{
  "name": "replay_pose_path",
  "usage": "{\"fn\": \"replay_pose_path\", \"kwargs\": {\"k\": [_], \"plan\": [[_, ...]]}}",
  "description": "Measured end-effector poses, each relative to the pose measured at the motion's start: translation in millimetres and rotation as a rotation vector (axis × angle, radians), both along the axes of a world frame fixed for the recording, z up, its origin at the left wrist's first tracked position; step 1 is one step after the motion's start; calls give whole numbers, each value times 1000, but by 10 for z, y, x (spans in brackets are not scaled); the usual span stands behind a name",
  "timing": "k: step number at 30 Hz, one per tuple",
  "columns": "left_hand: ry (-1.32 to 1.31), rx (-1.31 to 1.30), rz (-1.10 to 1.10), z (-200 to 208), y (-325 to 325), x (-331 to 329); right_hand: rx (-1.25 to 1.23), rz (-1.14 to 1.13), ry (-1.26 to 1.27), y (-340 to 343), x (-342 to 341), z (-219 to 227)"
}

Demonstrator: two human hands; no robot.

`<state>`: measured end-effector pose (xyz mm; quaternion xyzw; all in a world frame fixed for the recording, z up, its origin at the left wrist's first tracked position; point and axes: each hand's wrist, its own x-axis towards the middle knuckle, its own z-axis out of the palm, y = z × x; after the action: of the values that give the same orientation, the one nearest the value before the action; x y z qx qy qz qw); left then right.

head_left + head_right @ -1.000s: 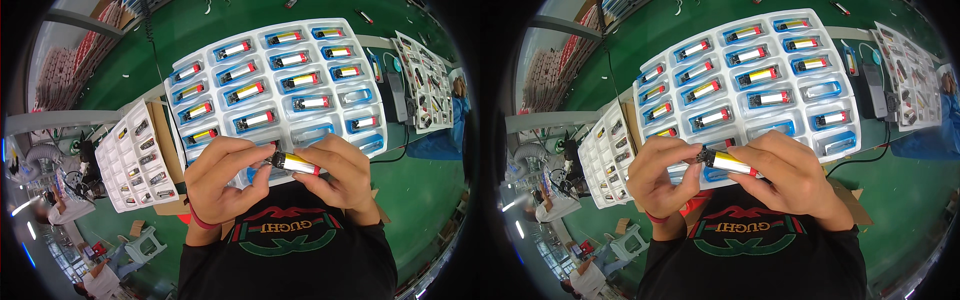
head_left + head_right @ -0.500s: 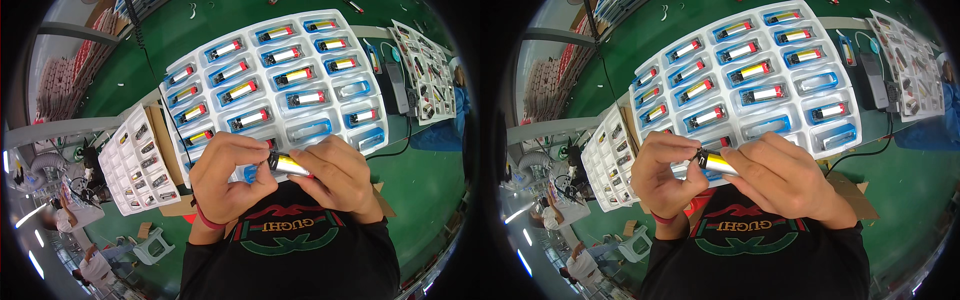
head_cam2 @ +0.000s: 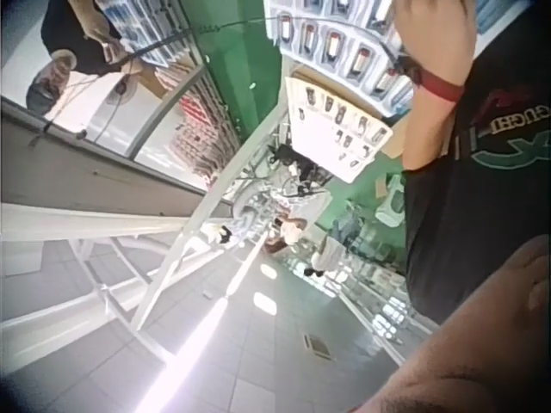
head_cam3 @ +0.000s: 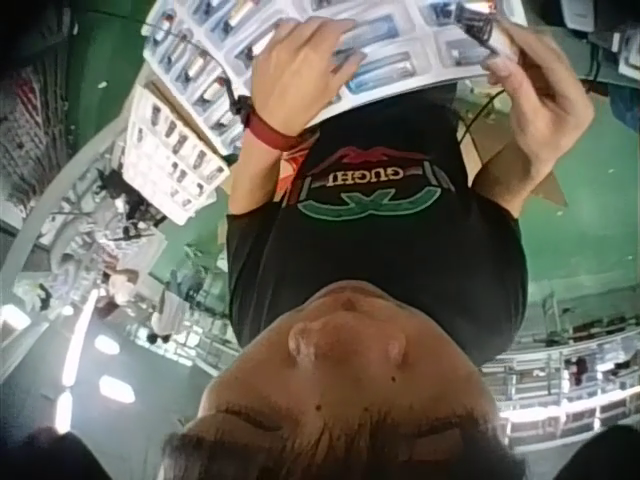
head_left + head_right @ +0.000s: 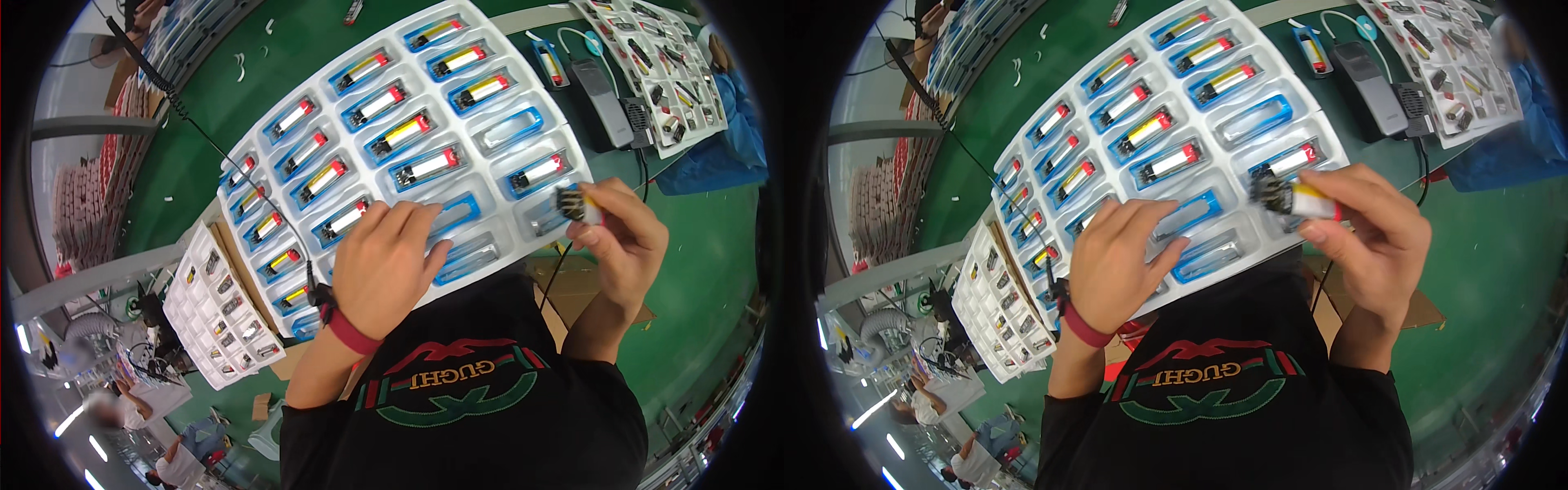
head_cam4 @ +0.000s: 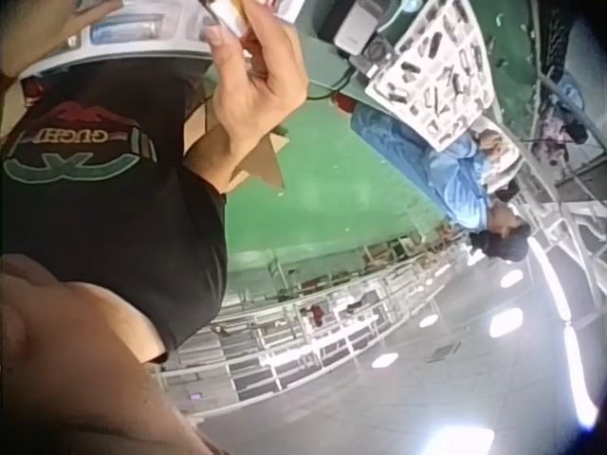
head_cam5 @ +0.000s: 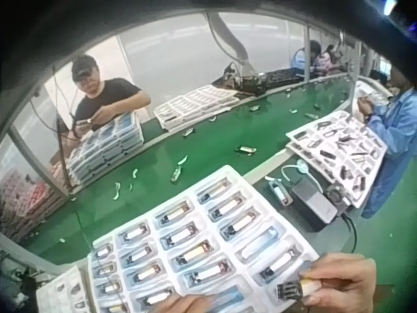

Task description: The person assembles small electronic components into plastic trays by hand.

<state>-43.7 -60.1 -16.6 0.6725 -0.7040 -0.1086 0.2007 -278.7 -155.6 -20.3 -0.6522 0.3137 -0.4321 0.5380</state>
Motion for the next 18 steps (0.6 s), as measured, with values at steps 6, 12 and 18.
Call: {"fn": "replay_pose_path", "kwargs": {"k": [6,12,18], "plan": [[54,-17,-51,75,-85,-79,-140,73,65,22,89,-37],[1265,16,9,171,134,159,142,257,-359,95,206,-96],[1439,-251,-24,103,72,49,-39,139,-309,120,504,205]]}}
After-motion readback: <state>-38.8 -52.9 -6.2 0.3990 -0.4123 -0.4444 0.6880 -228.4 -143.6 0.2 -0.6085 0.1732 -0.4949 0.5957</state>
